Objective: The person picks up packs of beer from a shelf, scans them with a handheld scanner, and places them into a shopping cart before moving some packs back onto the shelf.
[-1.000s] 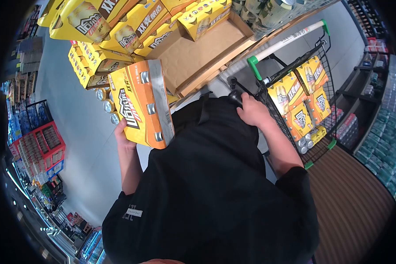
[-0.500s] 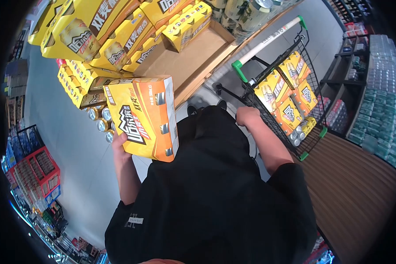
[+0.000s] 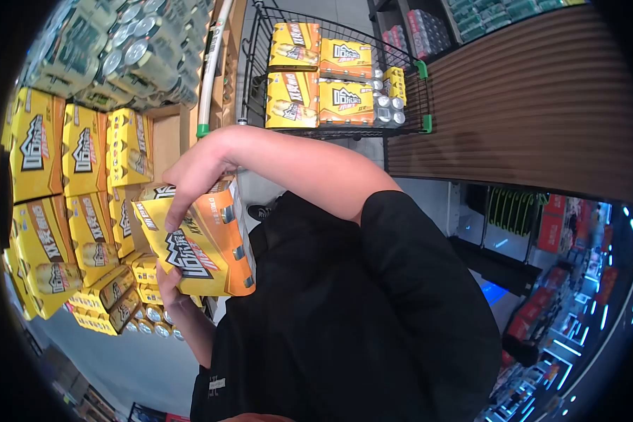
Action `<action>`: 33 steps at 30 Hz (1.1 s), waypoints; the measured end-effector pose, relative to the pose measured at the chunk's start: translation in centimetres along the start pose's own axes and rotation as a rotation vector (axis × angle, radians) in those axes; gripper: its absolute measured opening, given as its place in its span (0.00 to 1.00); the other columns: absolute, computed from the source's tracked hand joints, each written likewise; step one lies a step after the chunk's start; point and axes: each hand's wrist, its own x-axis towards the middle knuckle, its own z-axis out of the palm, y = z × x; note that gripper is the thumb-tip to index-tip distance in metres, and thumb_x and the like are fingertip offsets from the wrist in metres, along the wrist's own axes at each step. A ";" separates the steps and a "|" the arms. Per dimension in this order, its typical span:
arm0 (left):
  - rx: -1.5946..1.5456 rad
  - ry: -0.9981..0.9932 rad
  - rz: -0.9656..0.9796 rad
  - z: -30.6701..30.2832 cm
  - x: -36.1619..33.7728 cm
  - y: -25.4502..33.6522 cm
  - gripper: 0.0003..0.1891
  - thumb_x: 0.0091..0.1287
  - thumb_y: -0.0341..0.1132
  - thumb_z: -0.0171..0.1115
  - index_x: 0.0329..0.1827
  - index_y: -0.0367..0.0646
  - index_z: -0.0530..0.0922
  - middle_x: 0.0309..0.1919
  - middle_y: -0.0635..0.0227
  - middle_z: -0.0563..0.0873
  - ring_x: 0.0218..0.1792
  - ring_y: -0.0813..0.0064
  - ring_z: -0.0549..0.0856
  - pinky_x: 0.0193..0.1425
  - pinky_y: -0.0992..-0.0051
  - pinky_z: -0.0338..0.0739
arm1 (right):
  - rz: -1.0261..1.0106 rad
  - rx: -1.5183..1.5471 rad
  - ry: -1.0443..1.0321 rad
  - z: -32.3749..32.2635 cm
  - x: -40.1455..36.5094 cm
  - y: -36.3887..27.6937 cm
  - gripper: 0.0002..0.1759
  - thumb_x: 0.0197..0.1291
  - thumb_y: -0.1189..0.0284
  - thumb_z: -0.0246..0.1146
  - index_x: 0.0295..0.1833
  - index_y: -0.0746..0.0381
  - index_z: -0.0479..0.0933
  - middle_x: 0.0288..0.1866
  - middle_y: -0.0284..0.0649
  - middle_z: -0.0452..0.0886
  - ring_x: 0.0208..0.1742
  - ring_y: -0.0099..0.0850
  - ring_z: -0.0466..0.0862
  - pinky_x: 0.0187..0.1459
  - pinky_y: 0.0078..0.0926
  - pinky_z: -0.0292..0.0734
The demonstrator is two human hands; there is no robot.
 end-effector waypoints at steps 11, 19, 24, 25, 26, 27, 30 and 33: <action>0.158 -0.185 -0.064 14.9 12.3 0.0 0.51 0.71 0.62 0.66 0.83 0.31 0.56 0.79 0.51 0.69 0.79 0.57 0.70 0.84 0.58 0.62 | -0.426 0.730 0.602 1.3 -16.2 19.9 0.38 0.64 0.69 0.76 0.74 0.69 0.67 0.63 0.39 0.82 0.64 0.25 0.80 0.65 0.28 0.76; 0.250 -0.261 -0.317 31.2 24.5 -9.1 0.45 0.69 0.52 0.75 0.81 0.39 0.63 0.74 0.59 0.77 0.73 0.60 0.78 0.76 0.59 0.74 | -0.431 0.961 0.995 3.5 -30.4 31.5 0.56 0.54 0.68 0.82 0.83 0.68 0.57 0.75 0.44 0.74 0.76 0.32 0.72 0.77 0.35 0.67; 0.426 -0.304 -0.542 41.1 35.0 -13.6 0.50 0.64 0.35 0.81 0.85 0.43 0.56 0.72 0.60 0.77 0.72 0.64 0.77 0.77 0.66 0.72 | -0.465 1.019 1.259 3.1 -36.2 38.2 0.54 0.53 0.67 0.83 0.80 0.70 0.61 0.74 0.44 0.74 0.74 0.31 0.73 0.75 0.31 0.68; 0.492 -0.358 -0.446 44.6 36.3 -14.1 0.50 0.65 0.33 0.80 0.85 0.42 0.56 0.72 0.59 0.77 0.72 0.65 0.77 0.77 0.66 0.72 | -0.537 1.055 1.313 3.1 -36.9 39.2 0.53 0.55 0.69 0.82 0.80 0.70 0.60 0.73 0.42 0.75 0.74 0.30 0.74 0.75 0.31 0.68; 0.516 -0.336 -0.436 46.9 37.8 -14.8 0.50 0.66 0.30 0.78 0.86 0.40 0.54 0.72 0.56 0.76 0.72 0.65 0.76 0.78 0.65 0.69 | -0.553 1.086 1.363 3.2 -37.2 40.7 0.51 0.55 0.71 0.81 0.79 0.69 0.60 0.72 0.41 0.75 0.73 0.29 0.74 0.75 0.32 0.68; 0.562 -0.289 -0.426 48.2 39.5 -16.0 0.44 0.69 0.31 0.75 0.83 0.40 0.57 0.72 0.56 0.76 0.72 0.65 0.75 0.79 0.64 0.67 | -0.569 1.114 1.411 3.3 -37.7 42.0 0.49 0.56 0.72 0.81 0.79 0.69 0.61 0.71 0.40 0.76 0.72 0.29 0.75 0.75 0.33 0.68; 0.589 -0.266 -0.384 53.0 44.7 -19.2 0.23 0.80 0.47 0.63 0.67 0.44 0.68 0.60 0.64 0.79 0.63 0.72 0.78 0.72 0.66 0.69 | -0.493 1.056 1.586 2.0 -38.9 44.5 0.50 0.53 0.74 0.80 0.77 0.67 0.59 0.69 0.41 0.75 0.72 0.30 0.75 0.74 0.34 0.69; 0.501 -0.311 -0.453 57.5 50.3 -22.5 0.16 0.81 0.51 0.60 0.53 0.47 0.73 0.46 0.74 0.79 0.47 0.83 0.76 0.57 0.75 0.71 | -0.430 1.028 1.706 1.1 -38.8 47.2 0.52 0.50 0.73 0.81 0.77 0.65 0.58 0.69 0.43 0.74 0.72 0.31 0.74 0.73 0.35 0.69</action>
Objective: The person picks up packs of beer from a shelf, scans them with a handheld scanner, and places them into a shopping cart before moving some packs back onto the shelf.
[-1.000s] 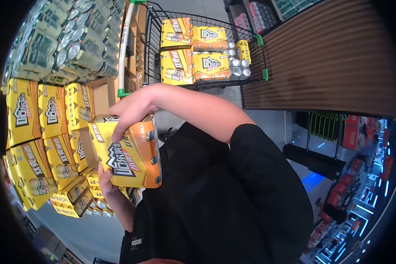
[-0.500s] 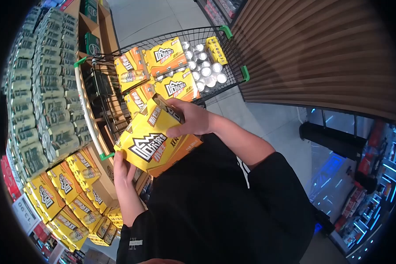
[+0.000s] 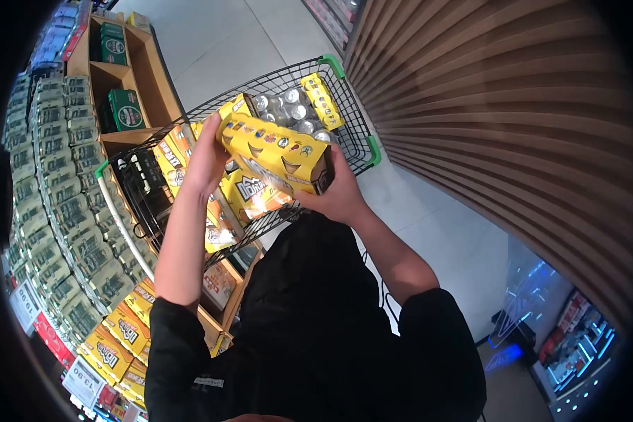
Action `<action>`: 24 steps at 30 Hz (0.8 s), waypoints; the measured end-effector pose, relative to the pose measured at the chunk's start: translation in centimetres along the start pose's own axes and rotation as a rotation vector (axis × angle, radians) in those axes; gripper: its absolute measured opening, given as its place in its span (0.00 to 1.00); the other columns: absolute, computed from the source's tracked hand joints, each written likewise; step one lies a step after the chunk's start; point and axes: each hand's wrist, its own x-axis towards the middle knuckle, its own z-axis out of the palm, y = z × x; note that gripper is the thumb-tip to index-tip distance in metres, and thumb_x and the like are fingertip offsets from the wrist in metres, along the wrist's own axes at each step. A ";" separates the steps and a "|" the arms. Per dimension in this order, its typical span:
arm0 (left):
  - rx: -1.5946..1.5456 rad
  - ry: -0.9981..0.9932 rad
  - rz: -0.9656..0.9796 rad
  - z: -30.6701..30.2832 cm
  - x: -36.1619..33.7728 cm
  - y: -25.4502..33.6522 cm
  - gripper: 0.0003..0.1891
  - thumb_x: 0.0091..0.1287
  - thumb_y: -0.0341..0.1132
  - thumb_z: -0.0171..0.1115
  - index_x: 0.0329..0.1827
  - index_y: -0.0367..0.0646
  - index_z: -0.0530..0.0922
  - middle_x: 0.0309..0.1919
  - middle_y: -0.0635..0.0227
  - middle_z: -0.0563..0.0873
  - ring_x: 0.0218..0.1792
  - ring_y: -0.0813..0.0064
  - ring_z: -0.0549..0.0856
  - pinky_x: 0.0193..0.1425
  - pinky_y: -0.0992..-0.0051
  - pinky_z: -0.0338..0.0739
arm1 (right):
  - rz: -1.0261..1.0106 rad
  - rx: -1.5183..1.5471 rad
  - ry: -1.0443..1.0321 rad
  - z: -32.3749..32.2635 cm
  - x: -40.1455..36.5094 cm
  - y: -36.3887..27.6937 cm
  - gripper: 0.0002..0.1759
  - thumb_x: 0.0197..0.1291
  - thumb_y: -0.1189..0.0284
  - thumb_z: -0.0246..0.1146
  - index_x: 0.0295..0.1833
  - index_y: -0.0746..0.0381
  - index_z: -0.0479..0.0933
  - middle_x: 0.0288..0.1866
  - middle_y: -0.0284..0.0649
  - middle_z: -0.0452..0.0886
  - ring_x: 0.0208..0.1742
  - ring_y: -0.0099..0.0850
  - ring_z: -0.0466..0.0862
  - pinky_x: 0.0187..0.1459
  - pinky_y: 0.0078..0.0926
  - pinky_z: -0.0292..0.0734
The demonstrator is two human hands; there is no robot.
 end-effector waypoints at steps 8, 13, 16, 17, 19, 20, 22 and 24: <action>0.299 0.044 -0.094 4.5 11.7 1.7 0.16 0.78 0.46 0.65 0.33 0.52 0.74 0.29 0.80 0.77 0.32 0.86 0.74 0.41 0.79 0.69 | -0.107 -0.360 0.222 -3.3 5.9 4.3 0.51 0.48 0.78 0.80 0.76 0.61 0.59 0.64 0.44 0.76 0.65 0.32 0.80 0.66 0.33 0.77; 0.471 -0.036 -0.041 3.6 15.7 1.4 0.22 0.75 0.46 0.69 0.27 0.52 0.67 0.26 0.82 0.73 0.28 0.87 0.68 0.35 0.77 0.64 | -0.241 -0.375 0.260 -3.7 9.2 8.1 0.46 0.50 0.78 0.81 0.71 0.61 0.61 0.67 0.45 0.78 0.67 0.34 0.81 0.65 0.34 0.78; 0.590 -0.063 -0.028 4.1 16.4 1.6 0.23 0.74 0.45 0.71 0.28 0.51 0.66 0.26 0.81 0.75 0.30 0.87 0.71 0.34 0.78 0.65 | -0.271 -0.450 0.305 -3.8 10.5 10.9 0.45 0.51 0.78 0.81 0.71 0.60 0.62 0.71 0.46 0.77 0.69 0.35 0.81 0.66 0.34 0.79; 0.671 -0.044 -0.036 4.7 16.3 1.8 0.23 0.74 0.44 0.72 0.28 0.51 0.65 0.26 0.81 0.75 0.31 0.88 0.74 0.34 0.78 0.67 | -0.265 -0.419 0.355 -3.6 10.7 11.8 0.47 0.46 0.78 0.82 0.70 0.58 0.63 0.71 0.46 0.78 0.68 0.40 0.82 0.66 0.37 0.79; 0.688 -0.074 -0.040 5.2 16.8 1.8 0.23 0.73 0.43 0.73 0.29 0.50 0.66 0.26 0.80 0.75 0.33 0.87 0.77 0.36 0.78 0.69 | -0.266 -0.373 0.399 -3.5 11.3 13.2 0.48 0.44 0.76 0.83 0.69 0.56 0.64 0.70 0.45 0.80 0.67 0.45 0.84 0.64 0.40 0.82; 0.703 -0.111 -0.038 5.1 16.9 1.7 0.22 0.73 0.43 0.73 0.29 0.50 0.66 0.26 0.79 0.75 0.36 0.87 0.81 0.37 0.78 0.71 | -0.258 -0.372 0.389 -3.4 11.4 13.8 0.48 0.44 0.76 0.83 0.69 0.56 0.64 0.70 0.45 0.80 0.67 0.45 0.84 0.64 0.40 0.82; 0.717 -0.138 -0.021 4.6 17.8 1.4 0.23 0.72 0.41 0.74 0.30 0.48 0.65 0.27 0.77 0.74 0.39 0.85 0.84 0.40 0.78 0.74 | -0.304 -0.419 0.433 -3.3 11.7 14.4 0.48 0.44 0.76 0.83 0.69 0.56 0.64 0.70 0.45 0.80 0.65 0.45 0.85 0.63 0.39 0.82; 0.854 -0.187 0.098 4.3 18.3 0.9 0.24 0.71 0.41 0.75 0.30 0.46 0.64 0.28 0.76 0.76 0.38 0.83 0.84 0.40 0.76 0.75 | -0.263 -0.348 0.374 -3.4 11.8 14.7 0.45 0.51 0.80 0.81 0.71 0.63 0.62 0.69 0.45 0.74 0.69 0.34 0.78 0.69 0.34 0.75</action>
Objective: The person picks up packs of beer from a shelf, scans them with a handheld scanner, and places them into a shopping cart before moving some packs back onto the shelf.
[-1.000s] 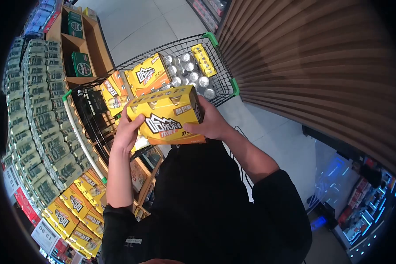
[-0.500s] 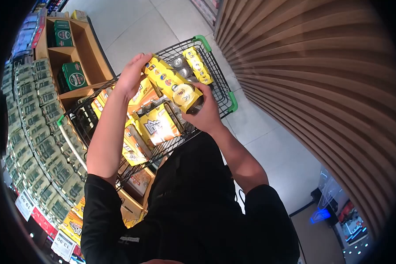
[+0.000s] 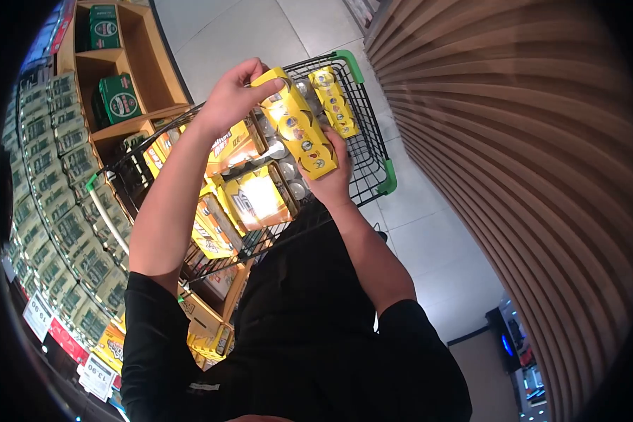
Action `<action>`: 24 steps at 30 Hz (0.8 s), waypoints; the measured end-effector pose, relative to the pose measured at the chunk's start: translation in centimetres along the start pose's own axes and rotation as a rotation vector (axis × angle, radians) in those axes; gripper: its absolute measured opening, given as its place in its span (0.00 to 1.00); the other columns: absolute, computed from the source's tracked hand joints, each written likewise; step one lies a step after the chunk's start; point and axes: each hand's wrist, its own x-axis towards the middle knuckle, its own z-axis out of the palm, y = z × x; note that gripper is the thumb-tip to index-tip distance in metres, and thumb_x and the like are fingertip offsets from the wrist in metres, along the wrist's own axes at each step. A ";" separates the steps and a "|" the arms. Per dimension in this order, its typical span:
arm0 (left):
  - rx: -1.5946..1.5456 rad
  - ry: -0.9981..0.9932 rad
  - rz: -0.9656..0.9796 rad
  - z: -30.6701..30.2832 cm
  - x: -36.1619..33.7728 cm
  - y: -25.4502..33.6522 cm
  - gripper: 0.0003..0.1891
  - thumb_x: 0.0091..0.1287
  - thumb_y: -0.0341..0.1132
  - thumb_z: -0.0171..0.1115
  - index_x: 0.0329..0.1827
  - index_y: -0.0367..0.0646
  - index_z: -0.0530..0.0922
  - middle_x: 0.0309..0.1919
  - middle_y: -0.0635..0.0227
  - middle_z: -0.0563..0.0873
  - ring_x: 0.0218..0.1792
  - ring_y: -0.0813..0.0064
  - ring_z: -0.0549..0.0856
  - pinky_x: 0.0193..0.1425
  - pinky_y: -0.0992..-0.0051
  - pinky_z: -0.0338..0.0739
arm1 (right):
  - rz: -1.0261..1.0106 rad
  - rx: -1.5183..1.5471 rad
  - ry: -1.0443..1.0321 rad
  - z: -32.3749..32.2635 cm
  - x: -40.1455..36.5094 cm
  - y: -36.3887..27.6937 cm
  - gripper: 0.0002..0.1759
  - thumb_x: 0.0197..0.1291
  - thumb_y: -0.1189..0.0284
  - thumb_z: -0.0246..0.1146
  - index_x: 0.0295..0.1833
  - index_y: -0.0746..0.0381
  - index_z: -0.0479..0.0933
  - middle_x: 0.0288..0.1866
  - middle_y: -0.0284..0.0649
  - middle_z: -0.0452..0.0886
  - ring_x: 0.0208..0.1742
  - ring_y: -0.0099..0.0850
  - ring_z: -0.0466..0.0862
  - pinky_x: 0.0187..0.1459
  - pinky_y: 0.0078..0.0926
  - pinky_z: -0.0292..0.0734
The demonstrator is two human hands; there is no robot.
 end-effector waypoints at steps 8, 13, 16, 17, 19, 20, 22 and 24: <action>0.273 0.082 0.169 1.5 0.6 -2.8 0.24 0.69 0.40 0.77 0.34 0.43 0.65 0.37 0.70 0.73 0.40 0.78 0.76 0.48 0.73 0.76 | 0.070 -0.194 0.038 0.4 -1.4 2.6 0.46 0.49 0.79 0.83 0.70 0.63 0.63 0.63 0.41 0.72 0.64 0.32 0.76 0.66 0.33 0.75; 0.256 0.079 0.130 1.4 0.9 -2.9 0.23 0.68 0.41 0.77 0.34 0.43 0.66 0.39 0.69 0.75 0.42 0.76 0.76 0.49 0.71 0.76 | 0.264 0.085 0.051 0.3 -1.4 1.5 0.47 0.49 0.78 0.84 0.72 0.64 0.65 0.69 0.46 0.74 0.67 0.35 0.79 0.67 0.36 0.78; 0.277 0.055 0.185 1.1 0.9 -3.2 0.23 0.69 0.42 0.77 0.34 0.43 0.66 0.40 0.69 0.76 0.44 0.74 0.76 0.51 0.70 0.76 | 0.329 0.096 0.049 0.2 -1.8 1.1 0.48 0.49 0.77 0.83 0.73 0.65 0.64 0.69 0.48 0.75 0.68 0.37 0.80 0.68 0.38 0.77; 0.235 0.044 0.192 1.0 0.9 -3.4 0.24 0.67 0.43 0.77 0.33 0.42 0.67 0.41 0.66 0.77 0.45 0.68 0.77 0.53 0.68 0.76 | 0.328 0.096 0.043 0.4 -1.7 1.1 0.48 0.49 0.77 0.83 0.73 0.65 0.64 0.69 0.48 0.75 0.68 0.37 0.80 0.68 0.38 0.77; 0.191 0.035 0.193 1.0 0.7 -4.0 0.24 0.65 0.43 0.78 0.32 0.41 0.68 0.42 0.62 0.78 0.47 0.63 0.79 0.56 0.66 0.76 | 0.254 -0.013 0.061 0.7 -2.2 1.8 0.49 0.49 0.78 0.83 0.74 0.65 0.63 0.68 0.48 0.76 0.68 0.38 0.80 0.68 0.38 0.77; 0.194 0.046 0.202 0.9 0.7 -4.3 0.24 0.65 0.43 0.78 0.32 0.41 0.68 0.42 0.63 0.78 0.46 0.63 0.79 0.55 0.66 0.77 | 0.256 -0.014 0.059 1.0 -2.3 2.3 0.49 0.49 0.78 0.83 0.74 0.65 0.63 0.68 0.48 0.76 0.68 0.38 0.80 0.68 0.38 0.77; 0.193 0.054 0.210 1.0 0.6 -5.0 0.24 0.65 0.43 0.78 0.32 0.41 0.68 0.41 0.63 0.78 0.46 0.63 0.78 0.55 0.66 0.77 | 0.157 -0.088 0.068 1.2 -2.4 2.9 0.49 0.49 0.76 0.83 0.75 0.64 0.63 0.69 0.50 0.76 0.68 0.41 0.80 0.68 0.38 0.78; 0.164 0.082 0.168 1.1 0.6 -5.8 0.25 0.64 0.43 0.79 0.31 0.41 0.67 0.40 0.63 0.78 0.44 0.64 0.78 0.53 0.67 0.77 | 0.146 -0.174 0.028 0.6 -2.2 3.1 0.49 0.50 0.75 0.82 0.75 0.64 0.63 0.67 0.52 0.78 0.66 0.43 0.82 0.66 0.38 0.79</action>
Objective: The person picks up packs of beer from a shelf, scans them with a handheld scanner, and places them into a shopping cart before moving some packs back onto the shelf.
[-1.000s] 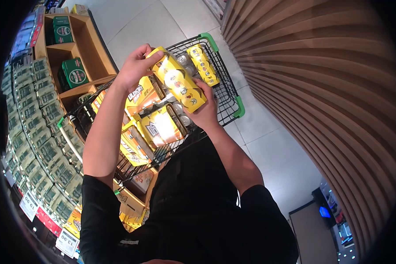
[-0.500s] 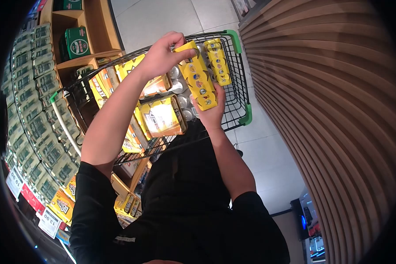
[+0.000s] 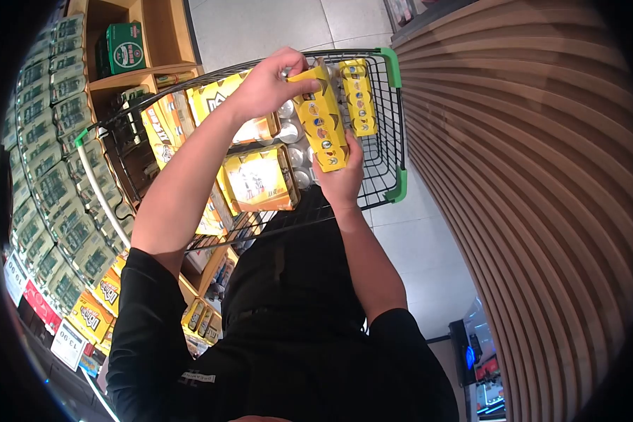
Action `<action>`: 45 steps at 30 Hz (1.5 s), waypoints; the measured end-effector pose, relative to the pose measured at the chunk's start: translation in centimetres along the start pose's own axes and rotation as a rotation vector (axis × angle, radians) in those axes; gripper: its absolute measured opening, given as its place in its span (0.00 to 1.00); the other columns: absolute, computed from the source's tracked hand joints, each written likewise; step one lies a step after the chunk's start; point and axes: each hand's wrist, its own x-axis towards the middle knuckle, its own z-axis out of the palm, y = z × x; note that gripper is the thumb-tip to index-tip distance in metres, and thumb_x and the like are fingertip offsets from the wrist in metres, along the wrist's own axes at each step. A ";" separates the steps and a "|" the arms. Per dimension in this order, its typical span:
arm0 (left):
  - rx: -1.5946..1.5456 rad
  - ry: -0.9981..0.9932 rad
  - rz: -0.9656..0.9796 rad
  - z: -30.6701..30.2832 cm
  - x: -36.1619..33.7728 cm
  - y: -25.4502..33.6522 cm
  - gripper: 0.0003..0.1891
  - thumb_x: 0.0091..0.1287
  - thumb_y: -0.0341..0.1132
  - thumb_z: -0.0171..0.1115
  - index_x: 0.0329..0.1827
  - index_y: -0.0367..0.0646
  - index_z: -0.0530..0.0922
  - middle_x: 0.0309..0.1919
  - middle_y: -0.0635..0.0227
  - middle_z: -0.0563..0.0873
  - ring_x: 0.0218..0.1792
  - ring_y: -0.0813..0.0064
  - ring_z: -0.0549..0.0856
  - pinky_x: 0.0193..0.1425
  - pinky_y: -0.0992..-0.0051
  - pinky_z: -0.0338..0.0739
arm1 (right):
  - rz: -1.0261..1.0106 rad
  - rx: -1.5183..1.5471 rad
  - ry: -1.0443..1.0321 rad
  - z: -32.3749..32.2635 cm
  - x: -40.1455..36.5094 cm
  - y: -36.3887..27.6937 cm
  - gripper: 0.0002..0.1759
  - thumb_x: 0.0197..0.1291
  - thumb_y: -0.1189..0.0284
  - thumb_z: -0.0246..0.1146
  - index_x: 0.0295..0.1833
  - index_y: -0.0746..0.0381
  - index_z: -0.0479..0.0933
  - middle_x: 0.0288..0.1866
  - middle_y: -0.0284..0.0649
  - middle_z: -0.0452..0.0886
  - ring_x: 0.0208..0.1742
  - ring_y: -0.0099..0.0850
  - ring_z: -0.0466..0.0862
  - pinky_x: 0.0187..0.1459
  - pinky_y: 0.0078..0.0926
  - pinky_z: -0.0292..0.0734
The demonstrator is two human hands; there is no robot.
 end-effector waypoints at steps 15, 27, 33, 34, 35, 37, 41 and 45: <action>0.268 0.055 -0.117 1.2 0.1 -2.0 0.21 0.68 0.50 0.74 0.43 0.40 0.80 0.44 0.58 0.81 0.47 0.55 0.84 0.54 0.60 0.79 | 0.001 -0.339 -0.116 -0.9 2.5 -1.7 0.45 0.49 0.72 0.82 0.70 0.65 0.66 0.66 0.52 0.71 0.65 0.53 0.78 0.66 0.45 0.77; 0.542 0.103 -0.202 2.8 -0.3 -0.5 0.20 0.76 0.50 0.63 0.55 0.41 0.77 0.50 0.54 0.85 0.53 0.49 0.86 0.56 0.55 0.82 | 0.016 -0.485 -0.035 0.6 2.7 -1.8 0.41 0.51 0.71 0.78 0.69 0.65 0.68 0.63 0.51 0.74 0.59 0.55 0.82 0.59 0.48 0.82; 0.401 0.044 -0.182 2.8 0.5 -2.2 0.18 0.76 0.43 0.60 0.60 0.40 0.72 0.53 0.53 0.85 0.56 0.47 0.86 0.58 0.53 0.82 | -0.022 -0.645 -0.033 1.3 2.4 -0.8 0.43 0.50 0.65 0.80 0.69 0.65 0.69 0.62 0.51 0.76 0.64 0.52 0.78 0.67 0.51 0.71; 0.419 0.053 -0.173 3.0 0.6 -2.4 0.18 0.76 0.41 0.60 0.61 0.39 0.72 0.53 0.52 0.85 0.55 0.47 0.86 0.59 0.53 0.82 | -0.021 -0.648 -0.036 1.4 2.5 -0.7 0.43 0.50 0.65 0.80 0.69 0.65 0.69 0.62 0.51 0.76 0.64 0.52 0.78 0.67 0.51 0.71; 0.412 0.049 -0.176 3.2 0.4 -2.6 0.18 0.76 0.41 0.60 0.61 0.39 0.72 0.53 0.52 0.85 0.55 0.47 0.86 0.59 0.53 0.82 | -0.005 -0.614 -0.031 1.4 2.4 -0.7 0.43 0.49 0.64 0.80 0.69 0.65 0.69 0.61 0.50 0.76 0.65 0.51 0.77 0.68 0.51 0.70; 0.411 0.023 -0.213 2.8 0.4 -2.3 0.20 0.74 0.38 0.59 0.66 0.40 0.72 0.57 0.51 0.84 0.59 0.48 0.86 0.64 0.55 0.82 | 0.007 -0.579 -0.023 1.8 2.5 -0.7 0.44 0.49 0.63 0.81 0.69 0.64 0.69 0.61 0.50 0.76 0.65 0.51 0.77 0.69 0.51 0.68; 0.402 0.012 -0.247 2.4 0.3 -2.0 0.21 0.71 0.34 0.61 0.64 0.39 0.71 0.58 0.50 0.83 0.59 0.47 0.86 0.63 0.55 0.83 | -0.005 -0.591 0.012 2.7 2.4 -1.0 0.43 0.47 0.63 0.82 0.66 0.64 0.70 0.59 0.49 0.77 0.62 0.52 0.77 0.66 0.52 0.69; 0.397 0.019 -0.225 2.9 0.0 -1.8 0.22 0.68 0.31 0.64 0.63 0.36 0.69 0.59 0.47 0.82 0.59 0.47 0.86 0.62 0.57 0.84 | -0.016 -0.605 0.008 3.7 2.0 -1.4 0.41 0.45 0.63 0.83 0.62 0.64 0.71 0.56 0.49 0.76 0.59 0.51 0.78 0.63 0.53 0.71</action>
